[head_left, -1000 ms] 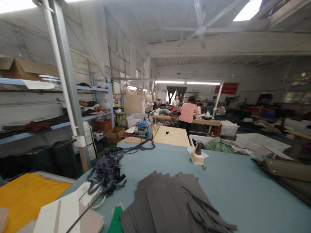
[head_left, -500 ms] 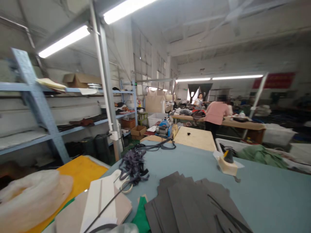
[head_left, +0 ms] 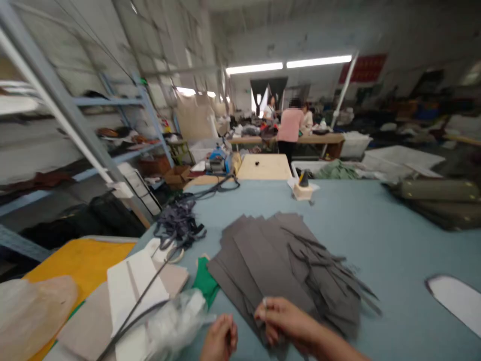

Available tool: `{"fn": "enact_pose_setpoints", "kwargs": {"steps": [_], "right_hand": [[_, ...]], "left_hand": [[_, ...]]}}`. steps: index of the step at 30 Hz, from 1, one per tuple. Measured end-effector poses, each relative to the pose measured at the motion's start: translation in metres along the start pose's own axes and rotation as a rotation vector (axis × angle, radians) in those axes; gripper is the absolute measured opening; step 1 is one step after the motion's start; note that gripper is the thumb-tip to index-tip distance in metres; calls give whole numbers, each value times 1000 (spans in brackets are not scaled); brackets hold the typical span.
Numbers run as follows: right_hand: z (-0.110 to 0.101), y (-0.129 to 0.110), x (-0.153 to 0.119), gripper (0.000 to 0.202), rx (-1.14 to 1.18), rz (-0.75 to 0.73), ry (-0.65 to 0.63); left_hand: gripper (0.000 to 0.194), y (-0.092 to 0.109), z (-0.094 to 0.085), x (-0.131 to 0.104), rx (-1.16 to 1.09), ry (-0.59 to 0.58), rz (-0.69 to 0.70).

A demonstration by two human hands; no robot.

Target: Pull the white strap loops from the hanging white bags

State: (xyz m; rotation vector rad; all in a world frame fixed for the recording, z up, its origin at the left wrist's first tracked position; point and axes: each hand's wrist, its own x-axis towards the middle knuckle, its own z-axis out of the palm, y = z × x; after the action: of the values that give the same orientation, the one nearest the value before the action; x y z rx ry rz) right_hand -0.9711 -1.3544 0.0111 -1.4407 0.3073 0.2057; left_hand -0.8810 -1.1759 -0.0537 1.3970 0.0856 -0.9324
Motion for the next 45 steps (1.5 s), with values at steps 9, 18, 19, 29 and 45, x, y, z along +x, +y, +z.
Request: {"fn": "enact_pose_setpoints", "kwargs": {"steps": [9,18,19,29,45], "right_hand": [[-45,21,-11,30,-222,167,-65],[-235,46,45,110,-891,133,637],[-249,51,59,114,-933,151,637],[-344,77,95,105,-1060,412,574],[-317,109,47,28,-1025,242,704]], "left_hand": [[45,30,6,-2,-476,-125,-168],[59,3,15,24,-55,25,-138],[57,3,29,31,-12,15,-125],[25,28,215,167,907,-120,236],[32,19,260,171,1749,-23,319]]}}
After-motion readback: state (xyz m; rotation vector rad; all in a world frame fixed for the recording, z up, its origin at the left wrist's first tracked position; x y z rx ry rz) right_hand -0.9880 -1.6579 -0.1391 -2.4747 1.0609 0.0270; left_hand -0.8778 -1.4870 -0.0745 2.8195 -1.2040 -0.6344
